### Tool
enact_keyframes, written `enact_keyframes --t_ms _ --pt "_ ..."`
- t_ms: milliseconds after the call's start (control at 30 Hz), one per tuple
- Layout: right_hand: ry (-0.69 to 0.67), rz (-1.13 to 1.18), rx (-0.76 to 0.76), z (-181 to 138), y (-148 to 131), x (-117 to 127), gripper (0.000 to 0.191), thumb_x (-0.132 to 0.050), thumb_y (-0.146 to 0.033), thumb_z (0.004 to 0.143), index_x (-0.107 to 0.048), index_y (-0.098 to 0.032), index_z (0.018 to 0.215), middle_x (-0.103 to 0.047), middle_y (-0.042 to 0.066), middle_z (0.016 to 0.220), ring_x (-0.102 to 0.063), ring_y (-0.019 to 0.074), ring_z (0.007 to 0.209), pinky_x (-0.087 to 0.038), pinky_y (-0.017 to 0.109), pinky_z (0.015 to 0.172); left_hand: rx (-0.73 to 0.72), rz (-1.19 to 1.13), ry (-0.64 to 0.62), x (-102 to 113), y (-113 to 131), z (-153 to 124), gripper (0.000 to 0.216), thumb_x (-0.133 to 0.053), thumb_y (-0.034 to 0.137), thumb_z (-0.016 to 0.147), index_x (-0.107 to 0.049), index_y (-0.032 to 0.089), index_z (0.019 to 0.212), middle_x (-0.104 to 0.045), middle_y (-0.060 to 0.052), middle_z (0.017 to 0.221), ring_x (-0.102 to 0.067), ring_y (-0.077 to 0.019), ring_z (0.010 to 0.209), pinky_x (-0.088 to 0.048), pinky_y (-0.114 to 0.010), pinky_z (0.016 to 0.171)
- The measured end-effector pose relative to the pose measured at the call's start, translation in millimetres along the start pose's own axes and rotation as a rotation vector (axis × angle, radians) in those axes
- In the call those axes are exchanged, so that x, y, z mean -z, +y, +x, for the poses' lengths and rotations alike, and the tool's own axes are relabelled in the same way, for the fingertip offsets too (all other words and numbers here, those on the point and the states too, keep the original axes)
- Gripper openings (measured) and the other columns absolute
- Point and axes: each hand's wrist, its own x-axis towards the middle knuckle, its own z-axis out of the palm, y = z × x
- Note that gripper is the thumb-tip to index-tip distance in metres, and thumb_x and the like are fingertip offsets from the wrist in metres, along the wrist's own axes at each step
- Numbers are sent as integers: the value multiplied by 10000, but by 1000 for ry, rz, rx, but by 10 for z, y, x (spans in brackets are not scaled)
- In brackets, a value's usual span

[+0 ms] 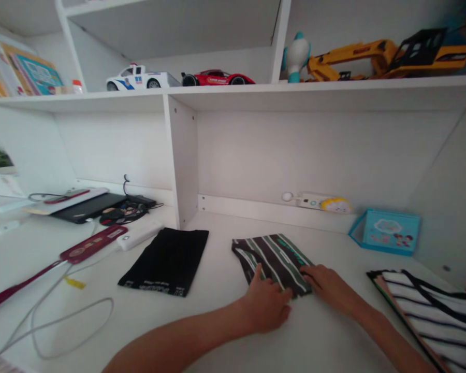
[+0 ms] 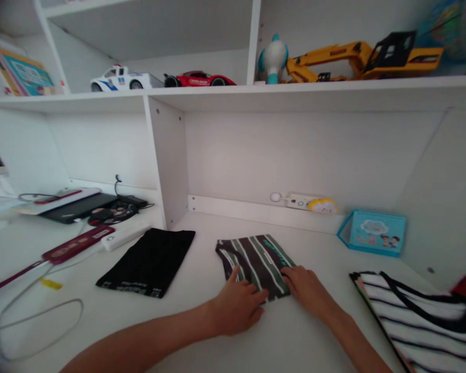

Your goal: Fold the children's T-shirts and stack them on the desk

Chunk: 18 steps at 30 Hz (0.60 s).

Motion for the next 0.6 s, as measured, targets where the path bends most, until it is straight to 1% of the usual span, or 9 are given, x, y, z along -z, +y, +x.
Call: enact_keyframes --t_ms 100,133,200,267,300,367,400,500,600 --pt "-106 24 20 -304 -367 111 328 -321 -319 835 -624 -205 777 -629 70 774 -571 226 745 -424 338 694 105 19 -7 79 -350 -122 262 -383 282 829 -564 178 987 -637 -119 903 -541 -294 931 -129 -654 906" --pt "-158 87 46 -366 -498 153 333 -321 -329 842 -623 -213 761 -629 58 757 -574 214 728 -431 319 675 130 3 -14 87 -425 -153 262 -386 273 829 -558 185 1007 -624 -127 968 -503 -310 1004 -118 -668 899" --pt "-217 239 105 -401 -692 212 321 -331 -366 853 -628 -243 843 -640 35 827 -580 197 794 -441 294 710 136 -43 -30 99 -500 -209 317 -406 267 824 -499 205 1121 -530 -141 1168 -373 -337 1155 -122 -686 885" --pt "-141 284 118 -334 -738 191 332 -356 -424 847 -592 -271 1023 -603 37 1048 -530 205 989 -405 321 850 110 -94 -45 160 -517 -285 411 -421 282 822 -404 231 1229 -367 -130 1330 -249 -337 1238 -142 -675 892" --pt "-67 243 94 -283 -704 141 378 -377 -459 831 -542 -278 1120 -531 47 1181 -456 229 1102 -354 366 923 103 -117 -45 228 -535 -342 442 -418 296 827 -364 245 1263 -305 -115 1370 -216 -322 1256 -153 -649 913" --pt "41 99 20 -195 -563 -25 512 -412 -530 791 -427 -293 1245 -357 63 1344 -284 291 1233 -257 477 980 135 -141 -14 451 -660 -518 454 -389 327 846 -324 271 1292 -279 -74 1388 -220 -267 1267 -176 -549 976" --pt "50 36 -15 -173 -480 -126 557 -415 -561 776 -384 -309 1272 -300 64 1374 -225 316 1255 -241 521 974 181 -135 21 599 -789 -643 451 -370 342 856 -315 273 1298 -299 -56 1381 -246 -234 1261 -189 -478 1002" --pt "16 -31 -51 -194 -296 -383 576 -362 -607 778 -315 -355 1293 -249 44 1393 -168 323 1266 -266 549 950 469 -5 184 1076 -1432 -1173 416 -351 349 861 -389 212 1252 -416 -38 1310 -359 -172 1197 -229 -290 1005" --pt "28 -37 -47 -250 -259 -474 576 -330 -613 787 -282 -361 1303 -229 32 1398 -152 301 1271 -263 530 964 1029 171 249 1412 -2178 -1857 421 -483 290 782 -461 85 1149 -475 -119 1244 -430 -226 1123 -305 -283 928"
